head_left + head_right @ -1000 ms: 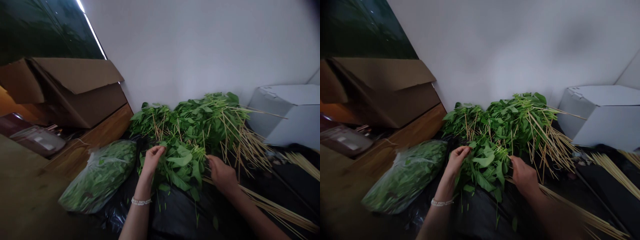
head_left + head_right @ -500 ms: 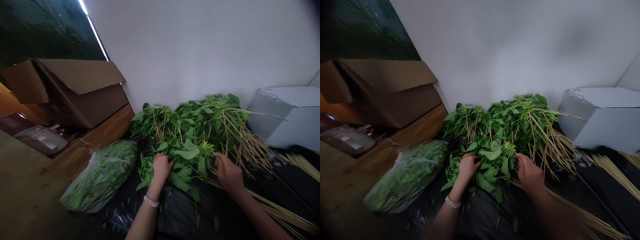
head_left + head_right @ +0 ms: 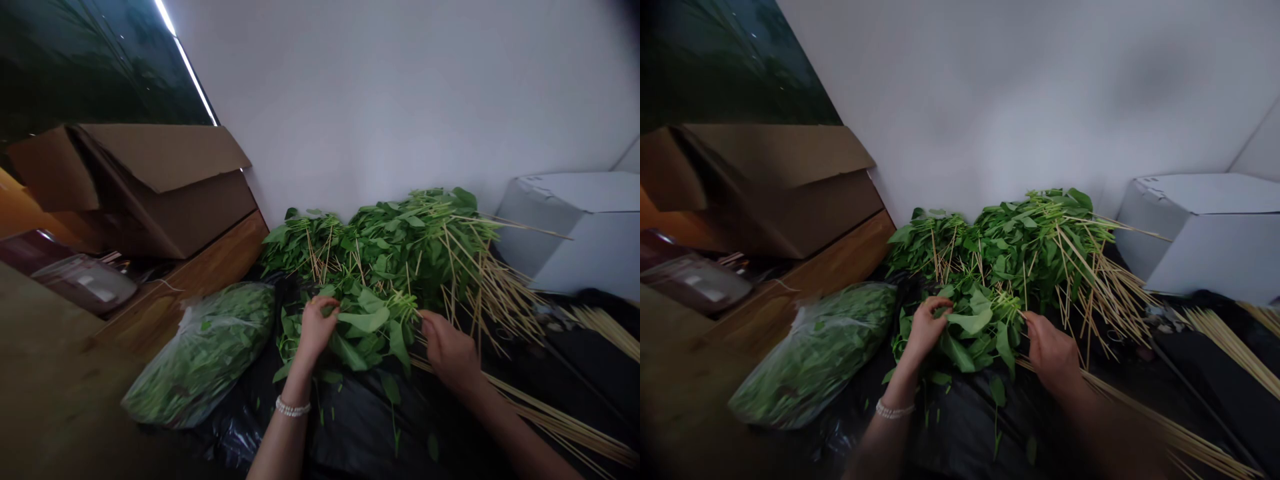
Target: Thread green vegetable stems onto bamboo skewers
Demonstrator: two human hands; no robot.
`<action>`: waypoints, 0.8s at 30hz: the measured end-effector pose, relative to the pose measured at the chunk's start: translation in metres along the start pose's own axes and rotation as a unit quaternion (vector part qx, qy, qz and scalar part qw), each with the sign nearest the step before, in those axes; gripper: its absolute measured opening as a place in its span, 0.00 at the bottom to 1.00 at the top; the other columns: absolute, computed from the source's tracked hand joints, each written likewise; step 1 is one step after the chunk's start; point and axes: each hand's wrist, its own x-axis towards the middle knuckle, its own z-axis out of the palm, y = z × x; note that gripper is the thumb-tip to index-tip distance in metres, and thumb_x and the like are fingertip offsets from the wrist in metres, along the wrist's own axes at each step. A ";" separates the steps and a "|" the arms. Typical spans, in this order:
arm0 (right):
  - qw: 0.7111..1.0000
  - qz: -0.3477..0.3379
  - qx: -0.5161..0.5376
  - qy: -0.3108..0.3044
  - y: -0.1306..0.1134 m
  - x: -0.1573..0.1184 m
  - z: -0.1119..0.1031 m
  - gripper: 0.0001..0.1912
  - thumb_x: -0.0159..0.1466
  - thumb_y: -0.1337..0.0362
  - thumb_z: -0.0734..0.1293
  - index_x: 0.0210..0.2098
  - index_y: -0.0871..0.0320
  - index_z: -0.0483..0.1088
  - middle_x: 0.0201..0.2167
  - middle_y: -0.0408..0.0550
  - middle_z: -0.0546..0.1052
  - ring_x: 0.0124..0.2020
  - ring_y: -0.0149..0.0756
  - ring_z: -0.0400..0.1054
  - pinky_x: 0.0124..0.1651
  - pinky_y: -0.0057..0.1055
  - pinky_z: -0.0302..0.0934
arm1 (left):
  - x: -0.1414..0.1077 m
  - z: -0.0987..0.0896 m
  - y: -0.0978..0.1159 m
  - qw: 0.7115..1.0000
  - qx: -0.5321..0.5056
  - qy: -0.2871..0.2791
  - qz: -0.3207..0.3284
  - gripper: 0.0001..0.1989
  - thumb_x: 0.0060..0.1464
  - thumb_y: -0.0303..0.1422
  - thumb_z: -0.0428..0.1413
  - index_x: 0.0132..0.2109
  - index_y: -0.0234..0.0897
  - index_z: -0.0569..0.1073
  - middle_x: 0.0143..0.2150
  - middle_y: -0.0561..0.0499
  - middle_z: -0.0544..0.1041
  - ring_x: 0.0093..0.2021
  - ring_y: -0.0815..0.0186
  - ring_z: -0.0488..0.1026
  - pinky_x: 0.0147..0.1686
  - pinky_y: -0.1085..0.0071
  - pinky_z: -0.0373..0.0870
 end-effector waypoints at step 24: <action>0.988 -0.077 0.011 -0.131 -0.013 -0.011 0.014 0.14 0.70 0.69 0.54 0.46 0.60 0.70 0.39 0.50 0.79 0.40 0.33 0.76 0.43 0.26 0.66 | -0.015 0.040 -0.004 0.828 -0.504 -0.081 -0.230 0.19 0.35 0.38 0.71 0.36 0.33 0.81 0.30 0.48 0.82 0.27 0.69 0.76 0.33 0.74 0.72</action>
